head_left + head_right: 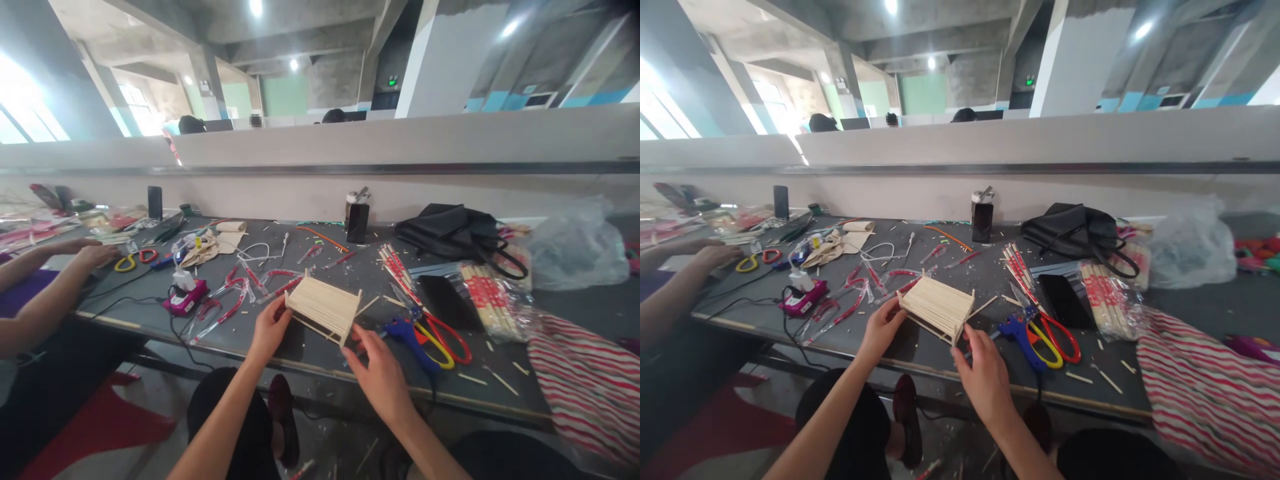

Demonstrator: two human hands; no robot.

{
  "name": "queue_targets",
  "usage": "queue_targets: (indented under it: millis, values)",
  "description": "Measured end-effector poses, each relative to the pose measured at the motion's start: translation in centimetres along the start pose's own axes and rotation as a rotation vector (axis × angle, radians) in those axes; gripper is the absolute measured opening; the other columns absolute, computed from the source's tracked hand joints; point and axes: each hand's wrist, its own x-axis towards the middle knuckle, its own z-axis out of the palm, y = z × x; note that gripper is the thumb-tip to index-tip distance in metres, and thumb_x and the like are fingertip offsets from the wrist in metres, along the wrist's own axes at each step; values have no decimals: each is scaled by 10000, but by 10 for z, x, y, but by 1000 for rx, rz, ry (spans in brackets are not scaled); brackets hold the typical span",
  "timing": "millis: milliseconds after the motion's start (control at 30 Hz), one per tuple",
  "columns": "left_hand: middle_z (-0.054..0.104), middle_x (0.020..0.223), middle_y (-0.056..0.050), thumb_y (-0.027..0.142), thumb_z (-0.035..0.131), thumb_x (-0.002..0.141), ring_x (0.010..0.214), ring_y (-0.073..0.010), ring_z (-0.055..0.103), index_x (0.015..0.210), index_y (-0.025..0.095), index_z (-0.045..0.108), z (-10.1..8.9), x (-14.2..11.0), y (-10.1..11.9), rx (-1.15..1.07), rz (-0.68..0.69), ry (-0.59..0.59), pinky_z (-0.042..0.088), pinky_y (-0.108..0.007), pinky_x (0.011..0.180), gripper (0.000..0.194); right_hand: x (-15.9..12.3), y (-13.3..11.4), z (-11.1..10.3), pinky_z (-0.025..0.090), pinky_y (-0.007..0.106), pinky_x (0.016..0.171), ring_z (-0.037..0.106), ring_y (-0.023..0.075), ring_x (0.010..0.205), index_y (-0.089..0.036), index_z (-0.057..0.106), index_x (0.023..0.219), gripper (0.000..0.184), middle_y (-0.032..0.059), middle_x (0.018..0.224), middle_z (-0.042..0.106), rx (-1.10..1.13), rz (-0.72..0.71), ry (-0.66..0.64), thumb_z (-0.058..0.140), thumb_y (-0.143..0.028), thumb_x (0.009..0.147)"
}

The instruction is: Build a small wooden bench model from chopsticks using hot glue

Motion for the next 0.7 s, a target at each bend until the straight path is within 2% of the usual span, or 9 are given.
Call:
queue_targets:
  millis: [167, 333, 567, 700]
  values:
    - [726, 1052, -80, 299, 579, 829, 934, -216, 667, 1121, 163, 674, 11, -21, 7, 16, -10, -22, 513, -334, 852, 335, 17, 22, -2, 527, 378, 762, 649, 244, 854, -173, 609, 1107, 265, 98, 917, 672, -8, 52, 26, 491, -295, 903]
    - [723, 1018, -92, 279, 581, 839, 908, -205, 664, 1181, 151, 640, 25, -44, 13, -1, -31, -53, 514, -329, 844, 370, 29, 49, -7, 512, 410, 824, 650, 267, 937, -167, 619, 1026, 249, 129, 1003, 690, -4, 87, 29, 468, -316, 895]
    - [699, 947, -72, 270, 606, 800, 770, -162, 635, 1316, 115, 516, 23, -42, 15, -28, -63, -93, 516, -279, 705, 546, 32, 51, -7, 500, 410, 817, 655, 275, 914, -158, 627, 985, 245, 136, 974, 699, -16, 99, 23, 482, -329, 886]
    - [694, 923, -50, 217, 618, 764, 752, -152, 614, 1299, 167, 554, 20, -42, 14, -91, -41, -139, 499, -270, 700, 542, 31, 52, -4, 487, 422, 857, 643, 288, 975, -176, 634, 973, 251, 142, 1019, 697, -27, 89, 39, 471, -340, 877]
